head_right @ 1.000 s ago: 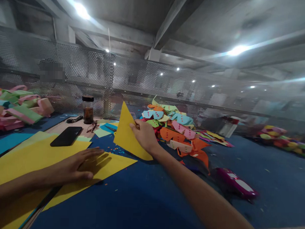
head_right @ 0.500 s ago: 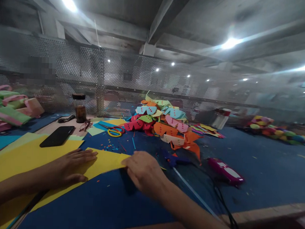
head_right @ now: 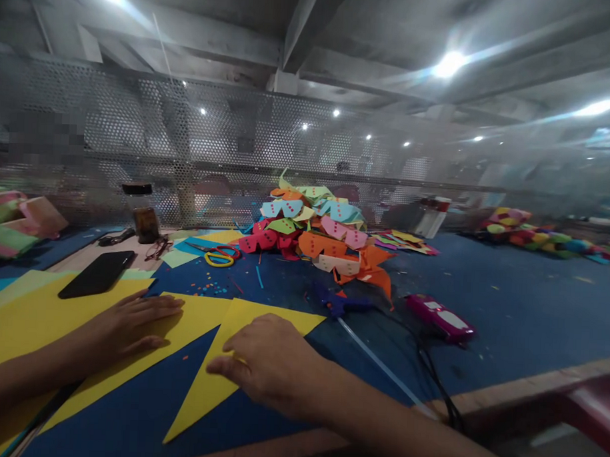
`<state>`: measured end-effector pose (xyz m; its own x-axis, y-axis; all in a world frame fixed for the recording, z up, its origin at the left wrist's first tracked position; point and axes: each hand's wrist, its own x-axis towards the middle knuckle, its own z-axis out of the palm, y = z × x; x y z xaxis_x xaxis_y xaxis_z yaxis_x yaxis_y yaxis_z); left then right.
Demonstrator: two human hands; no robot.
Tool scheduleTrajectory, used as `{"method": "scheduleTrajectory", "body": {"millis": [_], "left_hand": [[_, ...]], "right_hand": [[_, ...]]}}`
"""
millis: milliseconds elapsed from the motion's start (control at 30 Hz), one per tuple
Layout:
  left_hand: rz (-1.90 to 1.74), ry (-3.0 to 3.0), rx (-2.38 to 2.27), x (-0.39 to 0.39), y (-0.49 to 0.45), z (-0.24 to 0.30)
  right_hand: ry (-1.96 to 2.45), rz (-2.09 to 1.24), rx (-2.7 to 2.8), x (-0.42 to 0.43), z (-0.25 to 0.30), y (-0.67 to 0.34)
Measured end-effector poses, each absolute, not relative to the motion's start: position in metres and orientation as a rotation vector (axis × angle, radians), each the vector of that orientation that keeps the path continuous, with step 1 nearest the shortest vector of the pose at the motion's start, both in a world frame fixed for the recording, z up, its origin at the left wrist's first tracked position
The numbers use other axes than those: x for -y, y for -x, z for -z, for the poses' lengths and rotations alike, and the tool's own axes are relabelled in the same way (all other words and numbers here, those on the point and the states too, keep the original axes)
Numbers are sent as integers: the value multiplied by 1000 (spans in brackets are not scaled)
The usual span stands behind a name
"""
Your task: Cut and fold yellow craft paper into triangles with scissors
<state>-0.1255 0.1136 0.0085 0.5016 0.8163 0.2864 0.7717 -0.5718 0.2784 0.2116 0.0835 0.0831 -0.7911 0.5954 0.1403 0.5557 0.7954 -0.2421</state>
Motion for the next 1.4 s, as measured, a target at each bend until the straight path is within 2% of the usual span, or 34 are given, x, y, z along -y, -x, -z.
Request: {"method": "scheduleTrajectory", "body": {"millis": [200,400,833,1067,1400], "left_hand": [[-617,-2808,-1401,-114,125,-10],[-580,-2727,-1475,-114,124,-21],[-935,-2461,-1596,-121,132,-14],[-919,-2376,-1612,-123,133,-11],[-954,-2422,-1601,-124,135,-9]], "right_hand": [[990,-32,2704,-116,-74,-178],[980,190,2759,-134,-47,-158],[931,40,2660,-140,-55,-156],[864,-156,2680,-136,-60,-150],[659,55,2763,-115,-42,-155]]}}
